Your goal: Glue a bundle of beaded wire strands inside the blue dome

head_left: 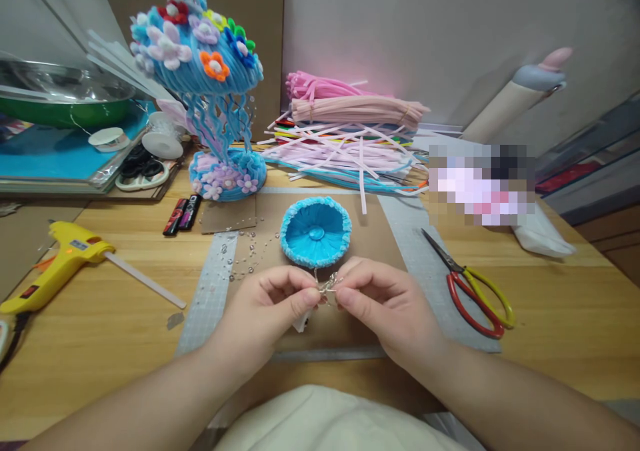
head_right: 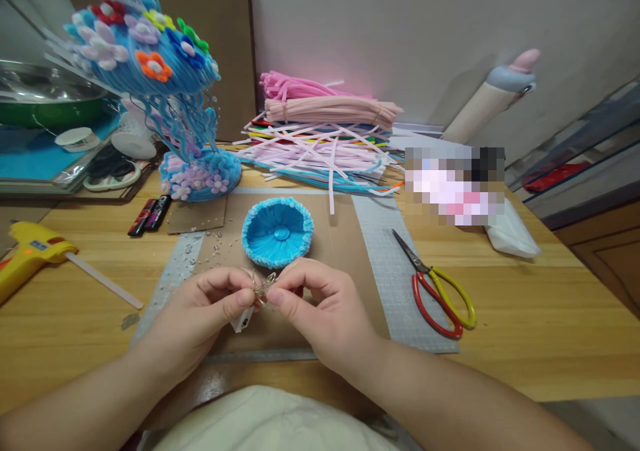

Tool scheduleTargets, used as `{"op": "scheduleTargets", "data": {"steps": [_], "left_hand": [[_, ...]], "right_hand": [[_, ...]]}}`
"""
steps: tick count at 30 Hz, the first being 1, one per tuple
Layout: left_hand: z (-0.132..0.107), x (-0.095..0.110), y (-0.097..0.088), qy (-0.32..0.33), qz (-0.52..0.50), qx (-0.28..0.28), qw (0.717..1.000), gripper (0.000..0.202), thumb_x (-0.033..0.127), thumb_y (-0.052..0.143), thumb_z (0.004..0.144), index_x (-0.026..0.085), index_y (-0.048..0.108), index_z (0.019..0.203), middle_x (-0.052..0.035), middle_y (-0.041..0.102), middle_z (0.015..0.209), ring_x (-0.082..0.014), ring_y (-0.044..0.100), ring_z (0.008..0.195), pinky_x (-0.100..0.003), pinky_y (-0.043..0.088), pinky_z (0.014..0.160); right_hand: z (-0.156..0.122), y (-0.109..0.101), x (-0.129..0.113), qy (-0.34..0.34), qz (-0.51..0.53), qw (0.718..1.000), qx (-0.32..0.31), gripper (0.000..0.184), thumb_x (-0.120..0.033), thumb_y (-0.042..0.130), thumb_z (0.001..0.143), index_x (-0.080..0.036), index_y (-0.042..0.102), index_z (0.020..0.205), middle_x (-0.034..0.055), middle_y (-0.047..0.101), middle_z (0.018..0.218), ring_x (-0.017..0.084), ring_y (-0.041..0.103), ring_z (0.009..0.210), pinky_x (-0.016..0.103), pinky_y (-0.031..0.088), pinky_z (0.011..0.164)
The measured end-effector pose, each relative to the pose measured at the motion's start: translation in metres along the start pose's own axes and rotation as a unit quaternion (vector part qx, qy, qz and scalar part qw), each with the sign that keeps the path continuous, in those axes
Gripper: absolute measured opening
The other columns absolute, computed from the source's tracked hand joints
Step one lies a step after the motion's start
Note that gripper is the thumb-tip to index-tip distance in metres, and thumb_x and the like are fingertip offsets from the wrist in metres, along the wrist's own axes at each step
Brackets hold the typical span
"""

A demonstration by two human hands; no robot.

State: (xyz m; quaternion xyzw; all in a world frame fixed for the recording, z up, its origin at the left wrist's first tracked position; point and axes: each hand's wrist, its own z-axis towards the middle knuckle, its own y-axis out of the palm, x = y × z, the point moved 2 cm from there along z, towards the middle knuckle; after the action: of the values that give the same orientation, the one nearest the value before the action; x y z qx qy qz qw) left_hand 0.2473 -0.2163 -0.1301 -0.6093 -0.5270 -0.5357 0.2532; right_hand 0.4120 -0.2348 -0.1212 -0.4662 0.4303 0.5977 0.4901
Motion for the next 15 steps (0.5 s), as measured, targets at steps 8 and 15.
{"op": "scheduleTargets", "data": {"steps": [8,15], "left_hand": [[0.000,0.005,0.002,0.039,0.005,-0.019,0.999,0.013,0.025,0.076,0.070,0.018,0.066,0.065,0.0001,0.063,0.073,-0.0109,0.053,0.066,-0.021,0.042,0.059],[-0.006,0.010,0.001,0.155,0.159,0.005,0.975,0.006,0.019,0.068,0.077,0.020,0.065,0.072,-0.0014,0.065,0.079,-0.0152,0.059,0.077,-0.026,0.045,0.070]], "right_hand": [[0.003,0.003,0.000,0.049,0.059,0.997,0.009,0.012,-0.026,0.068,0.080,-0.019,0.065,0.070,0.0004,0.060,0.068,0.013,0.053,0.062,0.025,0.046,0.058],[0.002,0.001,0.000,0.051,0.046,0.997,0.018,0.010,-0.027,0.068,0.080,-0.020,0.063,0.076,0.0007,0.060,0.073,0.012,0.054,0.063,0.024,0.046,0.057]]}}
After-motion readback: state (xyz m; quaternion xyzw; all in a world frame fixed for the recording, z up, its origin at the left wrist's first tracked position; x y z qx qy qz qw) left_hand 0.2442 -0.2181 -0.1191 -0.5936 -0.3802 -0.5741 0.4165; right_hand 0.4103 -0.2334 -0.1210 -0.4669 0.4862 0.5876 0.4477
